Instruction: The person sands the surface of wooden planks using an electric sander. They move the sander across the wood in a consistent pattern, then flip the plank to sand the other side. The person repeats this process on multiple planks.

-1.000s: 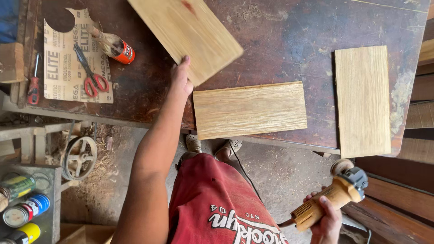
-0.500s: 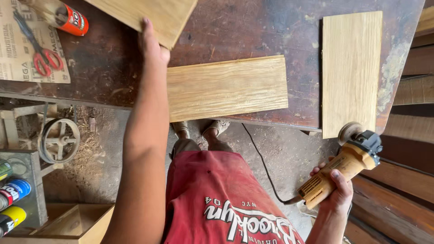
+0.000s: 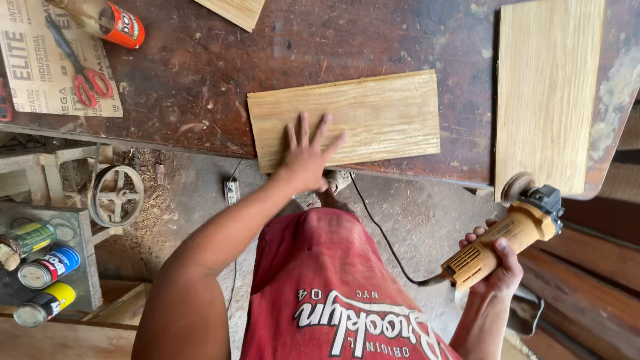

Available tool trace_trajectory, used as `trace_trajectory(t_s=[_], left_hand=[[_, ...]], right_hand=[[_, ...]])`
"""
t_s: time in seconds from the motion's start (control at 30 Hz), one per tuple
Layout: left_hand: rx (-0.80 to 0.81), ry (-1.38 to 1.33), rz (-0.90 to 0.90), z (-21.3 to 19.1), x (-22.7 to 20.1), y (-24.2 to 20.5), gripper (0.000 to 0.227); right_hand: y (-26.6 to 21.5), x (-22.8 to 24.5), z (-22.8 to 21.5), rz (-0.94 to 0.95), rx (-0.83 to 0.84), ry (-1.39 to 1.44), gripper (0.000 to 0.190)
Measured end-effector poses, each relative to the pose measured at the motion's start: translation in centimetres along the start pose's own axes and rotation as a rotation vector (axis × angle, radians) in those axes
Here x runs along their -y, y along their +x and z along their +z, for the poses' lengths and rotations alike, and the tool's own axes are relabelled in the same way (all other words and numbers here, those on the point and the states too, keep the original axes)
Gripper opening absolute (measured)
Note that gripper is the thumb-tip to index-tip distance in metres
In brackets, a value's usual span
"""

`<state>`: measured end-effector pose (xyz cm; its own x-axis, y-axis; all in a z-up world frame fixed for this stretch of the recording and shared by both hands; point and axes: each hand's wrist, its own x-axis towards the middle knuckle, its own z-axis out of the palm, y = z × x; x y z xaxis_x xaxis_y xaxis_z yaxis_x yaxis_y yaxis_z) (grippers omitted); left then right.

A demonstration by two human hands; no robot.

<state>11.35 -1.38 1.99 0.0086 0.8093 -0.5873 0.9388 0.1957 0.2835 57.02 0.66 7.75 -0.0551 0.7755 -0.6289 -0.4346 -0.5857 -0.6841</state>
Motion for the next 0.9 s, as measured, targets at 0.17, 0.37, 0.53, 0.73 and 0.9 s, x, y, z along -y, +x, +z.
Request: trace_trajectory(t_s=[0.17,0.37,0.53,0.73,0.9], left_hand=[[-0.015,0.273,0.183,2.9,3.9,-1.5,0.1],[-0.209,0.127,0.429,2.9,11.9,-2.3,0.083],[-0.196,0.144,0.42,1.3,9.2,-4.1,0.08],[-0.355,-0.438,0.808,4.9,-1.0,-10.8,0.074],[-0.262,-0.495,0.827,6.0,4.4,-12.8,0.057]], right_hand=[[0.2,-0.3,3.2,-0.011,0.2,0.047,0.068],[0.3,-1.4,7.1,-0.008,0.279,-0.257,0.079],[-0.4,-4.9,11.6,0.045,0.296,-0.255,0.078],[-0.5,-12.2,19.8,0.065,0.277,-0.146,0.073],[-2.6,-18.3,25.8,0.055,0.267,-0.154,0.071]])
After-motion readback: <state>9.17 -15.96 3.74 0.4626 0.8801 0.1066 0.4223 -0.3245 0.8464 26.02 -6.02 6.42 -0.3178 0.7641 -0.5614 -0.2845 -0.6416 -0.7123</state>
